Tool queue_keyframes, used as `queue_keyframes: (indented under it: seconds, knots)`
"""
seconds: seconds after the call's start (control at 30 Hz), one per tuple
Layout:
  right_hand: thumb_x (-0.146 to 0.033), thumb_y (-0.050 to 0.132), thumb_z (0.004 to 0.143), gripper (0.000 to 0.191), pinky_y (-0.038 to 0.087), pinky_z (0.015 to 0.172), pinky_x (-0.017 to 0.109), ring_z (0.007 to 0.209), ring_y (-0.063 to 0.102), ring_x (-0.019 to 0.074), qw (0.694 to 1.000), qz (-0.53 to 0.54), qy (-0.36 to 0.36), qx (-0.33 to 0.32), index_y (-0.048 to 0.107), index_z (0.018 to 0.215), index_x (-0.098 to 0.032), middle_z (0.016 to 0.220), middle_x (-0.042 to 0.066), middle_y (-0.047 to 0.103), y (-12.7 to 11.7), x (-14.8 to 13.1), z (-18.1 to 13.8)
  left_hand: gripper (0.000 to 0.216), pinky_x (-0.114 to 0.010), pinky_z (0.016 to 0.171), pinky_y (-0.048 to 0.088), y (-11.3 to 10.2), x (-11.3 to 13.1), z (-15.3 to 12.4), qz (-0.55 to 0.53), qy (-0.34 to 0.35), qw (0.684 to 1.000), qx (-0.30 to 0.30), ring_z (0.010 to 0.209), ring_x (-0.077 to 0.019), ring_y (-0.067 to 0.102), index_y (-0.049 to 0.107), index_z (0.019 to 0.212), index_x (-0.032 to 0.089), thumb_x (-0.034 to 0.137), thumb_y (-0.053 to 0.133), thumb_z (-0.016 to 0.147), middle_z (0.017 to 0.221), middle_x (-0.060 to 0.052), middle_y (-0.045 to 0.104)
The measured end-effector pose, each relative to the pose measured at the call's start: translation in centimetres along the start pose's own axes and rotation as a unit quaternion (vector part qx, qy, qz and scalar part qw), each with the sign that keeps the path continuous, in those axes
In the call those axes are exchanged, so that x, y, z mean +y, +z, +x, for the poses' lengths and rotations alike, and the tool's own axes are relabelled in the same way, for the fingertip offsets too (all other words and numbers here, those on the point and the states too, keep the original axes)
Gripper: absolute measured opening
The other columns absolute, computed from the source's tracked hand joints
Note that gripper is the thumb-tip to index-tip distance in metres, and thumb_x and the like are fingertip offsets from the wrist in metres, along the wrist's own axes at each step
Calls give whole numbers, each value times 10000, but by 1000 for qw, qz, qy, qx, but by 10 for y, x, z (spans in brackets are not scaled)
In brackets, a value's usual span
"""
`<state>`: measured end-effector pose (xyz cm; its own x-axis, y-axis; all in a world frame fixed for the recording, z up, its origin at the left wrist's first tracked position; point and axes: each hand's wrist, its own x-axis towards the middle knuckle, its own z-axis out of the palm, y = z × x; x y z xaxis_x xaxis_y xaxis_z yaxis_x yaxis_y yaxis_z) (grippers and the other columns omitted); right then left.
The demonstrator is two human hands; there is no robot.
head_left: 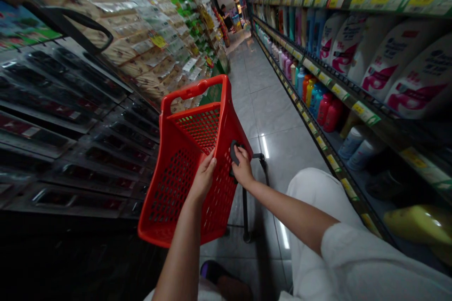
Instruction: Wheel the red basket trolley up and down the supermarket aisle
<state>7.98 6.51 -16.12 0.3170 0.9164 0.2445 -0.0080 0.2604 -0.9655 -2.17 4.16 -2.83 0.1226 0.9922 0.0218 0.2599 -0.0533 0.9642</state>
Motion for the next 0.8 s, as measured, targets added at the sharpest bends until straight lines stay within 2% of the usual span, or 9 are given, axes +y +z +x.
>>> queue_keyframes:
  seconds: [0.17,0.23,0.4,0.57,0.63,0.7,0.8]
  knots:
    - [9,467,730,822,307,1226,404,1388,432,204,992,19,-99,-79,468,1499,-281,1422,78,487,2,-19,-50,758,-421,1161,385,-2,-6,2,-32,-14,999,5,1322,-309,558,649,1326,163,605,758,720,1385,-131,638]
    - [10,460,737,806,309,1225,404,1377,441,200,991,19,-99,-83,489,1483,-293,1403,71,497,0,-20,-48,747,-421,1164,382,0,-8,7,-45,-7,999,6,1320,-309,559,663,1309,163,596,770,709,1375,-127,646]
    - [-9,458,774,754,299,1229,425,1369,434,215,999,-12,-30,-36,496,1481,-268,1384,87,472,-2,-18,-21,730,-418,1157,393,8,-15,18,-72,23,997,12,1290,-296,586,680,1279,153,582,783,698,1303,-120,694]
    - [22,469,719,887,275,1241,435,1425,372,225,987,-38,-123,-101,396,1539,-306,1473,72,412,-6,-21,-54,662,-439,1169,372,10,-17,24,-32,32,998,36,1288,-292,587,676,1278,147,540,743,749,1333,-118,676]
    - [30,480,686,907,293,1234,424,1417,389,224,983,-42,-133,-118,422,1525,-309,1475,65,425,-7,-14,-63,618,-438,1177,360,10,-16,24,7,47,998,44,1310,-285,571,670,1285,142,513,697,791,1358,-115,660]
    - [35,483,660,880,321,1220,415,1376,444,223,990,-42,-87,-100,500,1476,-294,1434,67,474,-8,1,-59,584,-436,1180,355,11,-14,22,45,63,996,42,1318,-275,566,658,1299,141,485,650,827,1370,-111,652]
    - [13,506,651,795,353,1196,442,1294,524,248,998,-38,53,4,585,1406,-225,1340,100,552,-7,22,-33,548,-432,1175,363,12,-11,18,87,79,992,40,1320,-263,566,649,1310,140,449,595,861,1377,-109,647]
